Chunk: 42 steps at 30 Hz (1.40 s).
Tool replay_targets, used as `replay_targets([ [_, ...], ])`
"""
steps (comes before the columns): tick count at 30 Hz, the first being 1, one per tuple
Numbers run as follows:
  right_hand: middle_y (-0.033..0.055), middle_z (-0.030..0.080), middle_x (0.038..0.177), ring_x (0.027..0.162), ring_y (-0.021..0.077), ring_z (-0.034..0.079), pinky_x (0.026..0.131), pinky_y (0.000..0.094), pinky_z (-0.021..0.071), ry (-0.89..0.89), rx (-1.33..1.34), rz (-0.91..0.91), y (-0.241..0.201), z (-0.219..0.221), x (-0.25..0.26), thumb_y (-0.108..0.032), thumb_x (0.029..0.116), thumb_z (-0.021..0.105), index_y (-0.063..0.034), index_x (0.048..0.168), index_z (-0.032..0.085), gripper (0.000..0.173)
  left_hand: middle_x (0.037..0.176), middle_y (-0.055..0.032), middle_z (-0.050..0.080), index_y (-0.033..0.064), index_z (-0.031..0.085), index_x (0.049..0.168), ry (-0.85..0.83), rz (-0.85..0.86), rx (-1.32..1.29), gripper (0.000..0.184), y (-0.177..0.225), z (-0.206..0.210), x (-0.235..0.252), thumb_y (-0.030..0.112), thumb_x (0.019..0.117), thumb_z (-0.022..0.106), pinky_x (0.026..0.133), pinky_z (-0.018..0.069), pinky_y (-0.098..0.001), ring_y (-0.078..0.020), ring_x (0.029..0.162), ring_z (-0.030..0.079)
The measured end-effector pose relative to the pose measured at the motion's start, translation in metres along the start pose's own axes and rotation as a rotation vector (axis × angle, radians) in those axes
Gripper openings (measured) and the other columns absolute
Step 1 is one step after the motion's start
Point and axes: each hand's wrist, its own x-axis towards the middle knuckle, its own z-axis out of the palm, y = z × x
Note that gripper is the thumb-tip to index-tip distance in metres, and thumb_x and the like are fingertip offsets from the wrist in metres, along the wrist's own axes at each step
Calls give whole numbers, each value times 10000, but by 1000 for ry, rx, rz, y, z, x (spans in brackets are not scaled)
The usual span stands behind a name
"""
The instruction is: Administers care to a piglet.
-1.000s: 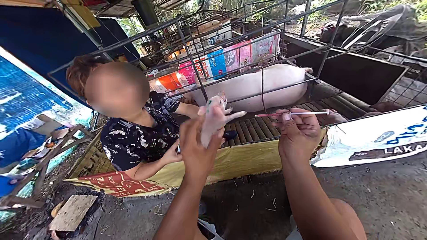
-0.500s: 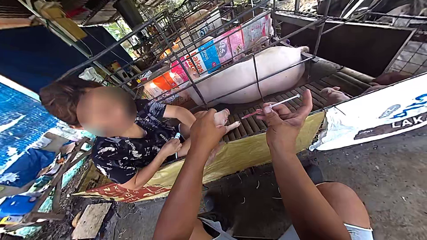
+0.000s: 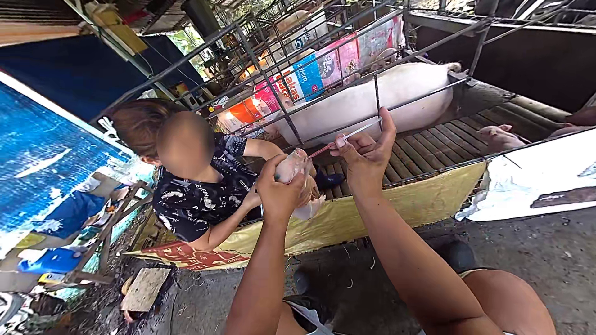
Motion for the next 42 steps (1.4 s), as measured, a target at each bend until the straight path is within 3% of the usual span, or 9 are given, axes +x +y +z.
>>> replay_targets([
  [7, 102, 680, 996, 833, 246, 733, 742, 392, 660, -195, -56, -29, -5, 51, 12, 97, 905, 697, -100, 1601, 122, 924, 1032, -64, 736, 35, 694, 1163, 123, -30, -162, 495, -9, -24, 2, -17, 697, 853, 776, 635, -328, -148, 896, 722],
  [14, 113, 678, 966, 773, 226, 714, 665, 335, 644, -378, -98, 60, -9, 83, 9, 72, 915, 701, -124, 1617, 190, 890, 1011, -99, 738, 11, 694, 1149, 181, -38, -325, 457, -13, -38, 3, -45, 712, 819, 756, 634, -340, -180, 875, 725],
  [18, 112, 674, 941, 735, 205, 696, 639, 305, 628, -432, -121, 48, -10, 93, 11, 70, 911, 706, -87, 1615, 237, 860, 1013, -118, 732, -6, 689, 1156, 199, -47, -418, 449, -18, -41, 4, -47, 726, 809, 765, 627, -341, -187, 878, 719],
  [22, 130, 707, 933, 758, 210, 713, 681, 337, 646, -438, -139, 0, -2, 103, 14, 76, 902, 704, 27, 1531, 393, 704, 1009, -126, 732, -12, 690, 1144, 228, -26, -476, 438, -23, -43, 5, -39, 727, 817, 760, 628, -348, -191, 873, 718],
  [29, 127, 716, 934, 749, 196, 714, 692, 324, 646, -448, -182, 8, -3, 111, 12, 30, 933, 694, 42, 1434, 530, 528, 1013, -139, 728, -27, 681, 1152, 246, -4, -532, 439, -22, -47, 7, -55, 733, 811, 766, 627, -348, -198, 876, 717],
  [33, 95, 686, 937, 724, 162, 691, 649, 283, 626, -454, -244, 28, -12, 114, 8, -4, 963, 677, -10, 1404, 586, 451, 1011, -128, 729, -17, 683, 1148, 254, 0, -539, 438, -21, -48, 7, -27, 735, 827, 755, 628, -345, -190, 872, 719],
  [42, 111, 713, 929, 732, 156, 708, 668, 286, 638, -447, -280, -28, -10, 117, 8, 2, 948, 693, 25, 1255, 685, 307, 1016, -134, 726, -15, 683, 1148, 273, -7, -597, 417, -24, -48, 8, -19, 755, 821, 750, 626, -349, -194, 877, 717],
])
